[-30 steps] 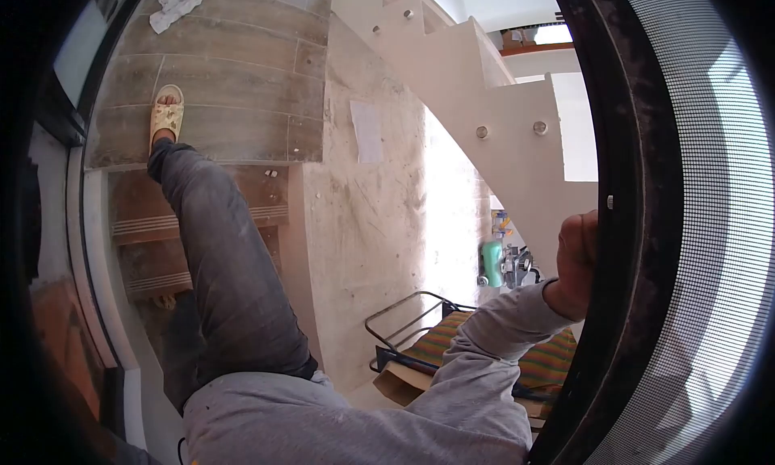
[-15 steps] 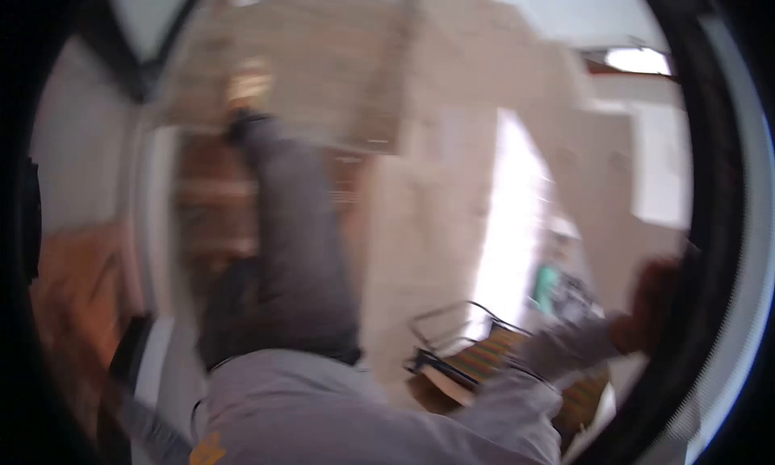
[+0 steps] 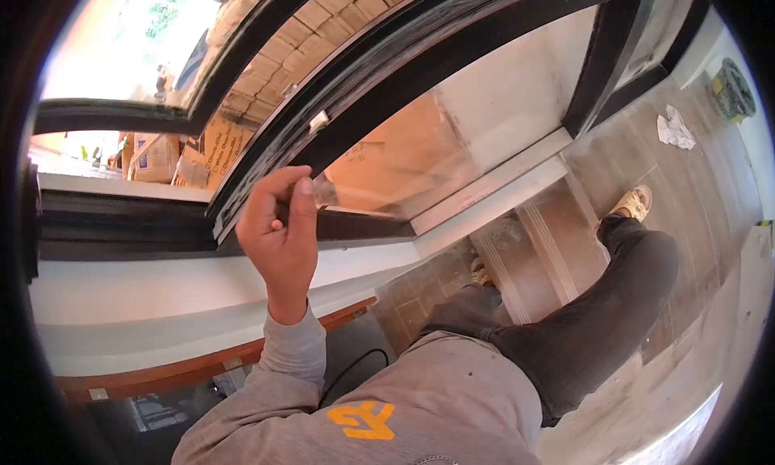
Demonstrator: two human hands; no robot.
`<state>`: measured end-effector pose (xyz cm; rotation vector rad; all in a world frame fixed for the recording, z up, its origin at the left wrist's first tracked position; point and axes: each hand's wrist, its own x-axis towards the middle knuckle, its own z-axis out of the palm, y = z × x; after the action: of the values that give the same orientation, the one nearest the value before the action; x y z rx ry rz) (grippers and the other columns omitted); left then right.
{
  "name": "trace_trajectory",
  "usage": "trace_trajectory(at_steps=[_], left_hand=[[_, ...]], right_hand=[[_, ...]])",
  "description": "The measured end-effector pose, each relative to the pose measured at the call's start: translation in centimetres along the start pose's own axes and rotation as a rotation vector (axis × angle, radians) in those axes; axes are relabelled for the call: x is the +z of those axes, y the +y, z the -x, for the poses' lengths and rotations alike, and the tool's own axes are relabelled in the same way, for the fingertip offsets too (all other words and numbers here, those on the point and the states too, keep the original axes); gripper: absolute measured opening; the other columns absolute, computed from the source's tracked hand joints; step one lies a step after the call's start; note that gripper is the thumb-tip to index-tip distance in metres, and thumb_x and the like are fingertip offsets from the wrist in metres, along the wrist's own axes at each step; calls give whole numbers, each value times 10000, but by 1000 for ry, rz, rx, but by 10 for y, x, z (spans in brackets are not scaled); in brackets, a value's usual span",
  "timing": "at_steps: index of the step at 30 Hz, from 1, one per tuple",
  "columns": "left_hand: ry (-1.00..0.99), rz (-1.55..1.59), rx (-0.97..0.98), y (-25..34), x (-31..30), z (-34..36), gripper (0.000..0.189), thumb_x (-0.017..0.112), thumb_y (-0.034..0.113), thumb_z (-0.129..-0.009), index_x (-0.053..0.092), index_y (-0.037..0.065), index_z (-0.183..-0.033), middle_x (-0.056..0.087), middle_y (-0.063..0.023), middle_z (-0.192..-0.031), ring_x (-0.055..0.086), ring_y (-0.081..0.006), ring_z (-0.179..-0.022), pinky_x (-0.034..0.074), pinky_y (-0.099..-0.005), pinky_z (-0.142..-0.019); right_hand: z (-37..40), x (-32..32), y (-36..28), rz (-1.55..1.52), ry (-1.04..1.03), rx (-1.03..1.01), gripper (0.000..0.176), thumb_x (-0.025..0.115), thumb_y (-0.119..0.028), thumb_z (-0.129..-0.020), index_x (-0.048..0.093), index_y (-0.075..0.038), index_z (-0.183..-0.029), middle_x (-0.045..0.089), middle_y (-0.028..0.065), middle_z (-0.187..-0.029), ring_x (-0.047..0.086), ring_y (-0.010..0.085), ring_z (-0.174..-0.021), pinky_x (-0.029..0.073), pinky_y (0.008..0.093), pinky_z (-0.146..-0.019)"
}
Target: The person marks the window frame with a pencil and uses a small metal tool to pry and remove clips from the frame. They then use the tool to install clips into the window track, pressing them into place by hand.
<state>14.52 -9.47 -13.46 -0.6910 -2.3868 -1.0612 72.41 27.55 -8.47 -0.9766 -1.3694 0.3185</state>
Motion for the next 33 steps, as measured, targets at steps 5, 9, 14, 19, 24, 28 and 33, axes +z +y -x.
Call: trace_trajectory(at_steps=[5, 9, 14, 19, 24, 28, 33], left_hand=[[21, -171, 181, 11, -17, -38, 114, 745, 54, -868, 748, 26, -979, 658, -100, -789, 629, -197, -675, 479, -296, -620], [-87, -116, 58, 5, -10, -59, 136, 741, 103, -850, 754, 32, -966, 682, -134, -821, 667, -289, -746, 512, -357, -692], [-176, -170, 190, 2, -10, -61, 154, 713, 144, -907, 780, 59, -1017, 680, -44, -824, 588, -94, -713, 485, -246, -662], [-149, -251, 394, 5, -4, -67, 169, 733, 192, -912, 775, 52, -999, 727, -58, -848, 644, -123, -683, 525, -284, -647], [-273, -158, -154, 50, -7, -69, 99, 695, 44, -856, 655, -43, -833, 646, -153, -747, 621, -215, -652, 463, -323, -614], [-276, -353, -62, 47, -3, -69, 149, 711, 121, -886, 707, -23, -921, 685, -148, -806, 645, -201, -697, 501, -319, -663], [-266, -501, 106, 30, -9, -63, 196, 744, 233, -921, 770, 50, -986, 738, -72, -868, 662, -150, -695, 530, -285, -661]], right_hand=[[15, 50, 72, -368, -134, 341, 360, 552, -348, -1032, 590, -15, -1163, 565, 67, -983, 538, 176, -767, 426, 324, -798], [87, 158, 107, -856, -410, 897, 406, 527, -361, -1045, 584, -2, -1224, 575, 78, -1045, 560, 189, -817, 448, 331, -847], [189, 294, 5, -1163, -963, 1183, 353, 454, -398, -1065, 555, -69, -987, 403, -2, -729, 339, 81, -534, 282, 271, -511], [265, 403, -37, -837, -1145, 1308, 426, 416, -459, -1070, 538, -98, -881, 397, -22, -645, 320, 84, -487, 250, 266, -458], [323, 420, 6, -644, -1532, 1285, 353, 470, -404, -1043, 550, -130, -836, 395, -46, -578, 267, 71, -444, 203, 249, -421], [321, 416, -2, -359, -1640, 1123, 271, 499, -330, -1027, 557, -142, -840, 408, -59, -592, 268, 37, -452, 198, 222, -417], [323, 424, 9, -327, -1589, 1134, 246, 493, -316, -1023, 566, -139, -868, 423, -60, -608, 271, 36, -451, 202, 222, -416]])
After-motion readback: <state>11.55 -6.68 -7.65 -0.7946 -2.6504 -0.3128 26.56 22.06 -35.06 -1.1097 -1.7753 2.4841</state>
